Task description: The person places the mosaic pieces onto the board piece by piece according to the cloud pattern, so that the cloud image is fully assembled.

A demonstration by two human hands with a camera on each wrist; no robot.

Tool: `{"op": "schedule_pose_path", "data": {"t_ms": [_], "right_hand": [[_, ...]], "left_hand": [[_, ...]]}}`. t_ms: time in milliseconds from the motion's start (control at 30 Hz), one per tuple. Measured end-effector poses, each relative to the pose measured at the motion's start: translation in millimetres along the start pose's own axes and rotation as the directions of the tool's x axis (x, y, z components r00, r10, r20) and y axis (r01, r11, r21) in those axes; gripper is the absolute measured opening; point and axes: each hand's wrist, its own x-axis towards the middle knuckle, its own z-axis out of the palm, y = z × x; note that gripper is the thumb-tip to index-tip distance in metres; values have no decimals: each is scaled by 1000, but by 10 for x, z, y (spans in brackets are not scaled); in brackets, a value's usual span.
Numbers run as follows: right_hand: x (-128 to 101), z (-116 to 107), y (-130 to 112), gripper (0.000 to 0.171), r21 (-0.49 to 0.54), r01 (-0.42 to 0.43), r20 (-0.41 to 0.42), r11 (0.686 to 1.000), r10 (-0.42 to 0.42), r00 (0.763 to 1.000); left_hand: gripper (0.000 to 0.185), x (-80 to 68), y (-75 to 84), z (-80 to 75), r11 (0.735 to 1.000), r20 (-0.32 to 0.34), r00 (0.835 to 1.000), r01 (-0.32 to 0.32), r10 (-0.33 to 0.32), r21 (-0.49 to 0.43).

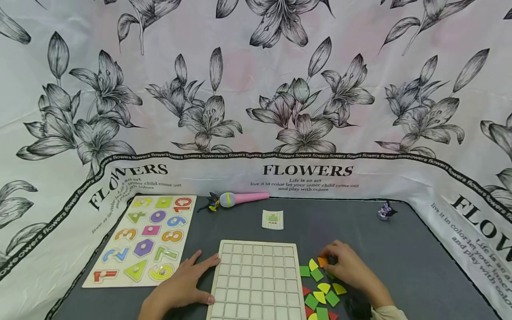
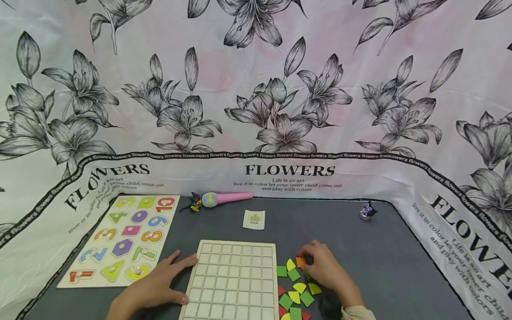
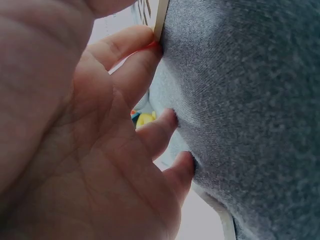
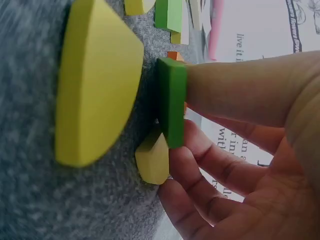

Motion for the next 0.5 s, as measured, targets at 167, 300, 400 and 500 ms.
{"op": "schedule_pose_path", "data": {"t_ms": [167,300,400,500], "right_hand": [[1,-4,-30,11,53,-6,-26,999,7,1000],[5,10,-106,12,80,23,-63,997,-17,998],[45,42,-205,11,107,62,-74,992,-54,996],[121,89,-323,11,128,111,-65,986,-104,992]], "left_hand": [[98,-13,61,-23,1000,-11,1000,8,-7,10],[97,-67,178,-63,1000,-18,999,28,-28,8],[96,-91,231,-75,999,-19,999,33,-33,9],[96,-93,255,-69,999,-22,999,42,-41,12]]}}
